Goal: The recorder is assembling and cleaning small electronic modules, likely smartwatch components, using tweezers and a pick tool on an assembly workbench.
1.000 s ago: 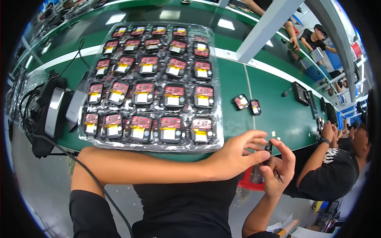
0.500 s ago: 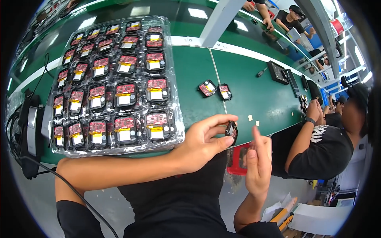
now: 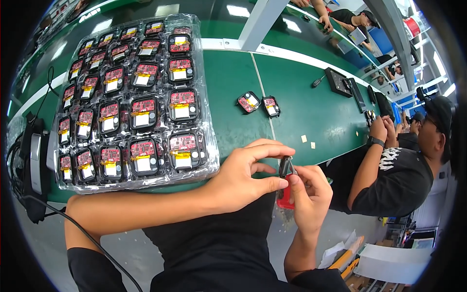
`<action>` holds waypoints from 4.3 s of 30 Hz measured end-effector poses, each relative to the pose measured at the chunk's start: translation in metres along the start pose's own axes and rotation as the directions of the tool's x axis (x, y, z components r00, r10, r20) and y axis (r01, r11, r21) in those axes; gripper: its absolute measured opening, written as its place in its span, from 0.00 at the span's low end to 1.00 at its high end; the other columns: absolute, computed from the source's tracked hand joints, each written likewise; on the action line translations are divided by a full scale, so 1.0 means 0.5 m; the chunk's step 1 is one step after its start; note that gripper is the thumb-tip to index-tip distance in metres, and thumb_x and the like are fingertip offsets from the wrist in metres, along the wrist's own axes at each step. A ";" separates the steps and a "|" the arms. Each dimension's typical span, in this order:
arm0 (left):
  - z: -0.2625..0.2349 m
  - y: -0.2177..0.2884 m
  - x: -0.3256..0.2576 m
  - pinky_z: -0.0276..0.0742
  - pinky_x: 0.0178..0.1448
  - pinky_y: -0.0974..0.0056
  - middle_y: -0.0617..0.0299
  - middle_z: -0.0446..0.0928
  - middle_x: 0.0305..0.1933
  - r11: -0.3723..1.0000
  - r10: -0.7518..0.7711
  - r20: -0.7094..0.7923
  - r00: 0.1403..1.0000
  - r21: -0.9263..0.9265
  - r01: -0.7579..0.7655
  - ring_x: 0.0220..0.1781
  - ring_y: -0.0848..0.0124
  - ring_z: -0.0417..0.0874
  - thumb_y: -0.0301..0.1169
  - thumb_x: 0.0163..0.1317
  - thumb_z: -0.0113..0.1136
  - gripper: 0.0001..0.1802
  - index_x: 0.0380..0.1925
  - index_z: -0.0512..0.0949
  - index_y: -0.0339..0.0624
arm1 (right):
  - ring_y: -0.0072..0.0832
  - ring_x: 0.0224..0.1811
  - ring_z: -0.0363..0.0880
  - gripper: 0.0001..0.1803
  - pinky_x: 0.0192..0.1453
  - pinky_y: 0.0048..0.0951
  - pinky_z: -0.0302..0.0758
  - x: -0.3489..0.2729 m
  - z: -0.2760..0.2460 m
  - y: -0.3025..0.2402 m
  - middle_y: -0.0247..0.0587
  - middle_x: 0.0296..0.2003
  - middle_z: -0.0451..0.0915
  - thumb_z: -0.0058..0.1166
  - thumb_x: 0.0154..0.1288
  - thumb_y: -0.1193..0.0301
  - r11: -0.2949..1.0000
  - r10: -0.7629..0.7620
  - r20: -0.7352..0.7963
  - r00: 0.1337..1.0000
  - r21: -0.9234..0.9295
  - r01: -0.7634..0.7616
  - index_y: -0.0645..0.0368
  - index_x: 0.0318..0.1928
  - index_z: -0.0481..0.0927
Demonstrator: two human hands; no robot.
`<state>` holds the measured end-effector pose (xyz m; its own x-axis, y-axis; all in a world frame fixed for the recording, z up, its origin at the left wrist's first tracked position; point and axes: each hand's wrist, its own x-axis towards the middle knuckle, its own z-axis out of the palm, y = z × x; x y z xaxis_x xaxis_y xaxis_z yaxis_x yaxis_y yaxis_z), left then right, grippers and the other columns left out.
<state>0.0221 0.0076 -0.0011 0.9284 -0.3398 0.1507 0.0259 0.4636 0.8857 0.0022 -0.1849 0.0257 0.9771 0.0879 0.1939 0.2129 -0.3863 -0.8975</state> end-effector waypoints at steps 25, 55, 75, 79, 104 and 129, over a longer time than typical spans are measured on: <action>0.002 0.000 0.000 0.78 0.65 0.62 0.57 0.65 0.64 0.985 -0.068 -0.048 0.997 -0.160 0.059 0.63 0.65 0.74 0.21 0.64 0.67 0.27 0.62 0.72 0.30 | 0.26 0.30 0.77 0.16 0.31 0.25 0.74 0.000 0.028 0.048 0.41 0.38 0.76 0.67 0.54 0.88 0.723 -0.536 -0.122 0.836 -0.578 0.379 0.67 0.45 0.86; -0.004 -0.014 0.001 0.72 0.69 0.60 0.56 0.65 0.64 0.994 -0.009 -0.031 0.999 -0.112 0.005 0.63 0.66 0.73 0.25 0.65 0.68 0.27 0.63 0.74 0.33 | 0.25 0.28 0.73 0.08 0.30 0.25 0.68 0.013 0.024 0.049 0.39 0.32 0.77 0.66 0.61 0.80 0.839 -0.426 -0.130 0.895 -0.426 0.338 0.65 0.42 0.86; -0.010 -0.005 0.007 0.77 0.65 0.65 0.57 0.64 0.63 0.996 -0.028 -0.078 0.997 -0.090 0.021 0.62 0.67 0.75 0.24 0.65 0.67 0.27 0.63 0.73 0.30 | 0.28 0.29 0.76 0.09 0.34 0.26 0.74 0.024 0.041 0.031 0.41 0.32 0.78 0.65 0.60 0.83 0.795 -0.449 -0.074 0.891 -0.489 0.360 0.66 0.42 0.86; -0.010 -0.001 -0.002 0.76 0.66 0.65 0.58 0.65 0.63 0.993 -0.028 -0.101 0.994 -0.118 0.016 0.62 0.68 0.74 0.23 0.66 0.67 0.27 0.64 0.72 0.31 | 0.26 0.31 0.78 0.10 0.35 0.24 0.74 0.039 0.005 0.034 0.42 0.33 0.80 0.64 0.60 0.82 0.953 -0.241 0.088 0.967 -0.170 0.252 0.68 0.43 0.85; -0.146 0.343 0.097 0.80 0.50 0.66 0.56 0.83 0.43 0.573 0.433 -0.260 0.863 0.819 -0.040 0.45 0.72 0.84 0.23 0.66 0.61 0.15 0.52 0.78 0.32 | 0.16 0.25 0.73 0.17 0.28 0.19 0.71 0.167 -0.020 0.117 0.32 0.29 0.76 0.51 0.78 0.63 0.969 0.082 -0.182 0.980 0.245 -0.036 0.67 0.47 0.83; -0.206 0.345 0.061 0.74 0.66 0.50 0.44 0.75 0.61 -0.280 0.584 0.234 0.777 0.957 -0.078 0.64 0.47 0.74 0.26 0.61 0.64 0.13 0.46 0.83 0.41 | 0.13 0.22 0.69 0.15 0.24 0.17 0.67 0.186 -0.053 0.200 0.31 0.27 0.74 0.48 0.80 0.66 0.954 0.115 -0.137 0.984 0.292 -0.071 0.66 0.51 0.80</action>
<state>0.0932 0.1614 0.1109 0.6500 -0.1849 0.7371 -0.4344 -0.8862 0.1608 0.1144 -0.2396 -0.0353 0.9863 -0.0836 0.1419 0.1327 -0.1065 -0.9854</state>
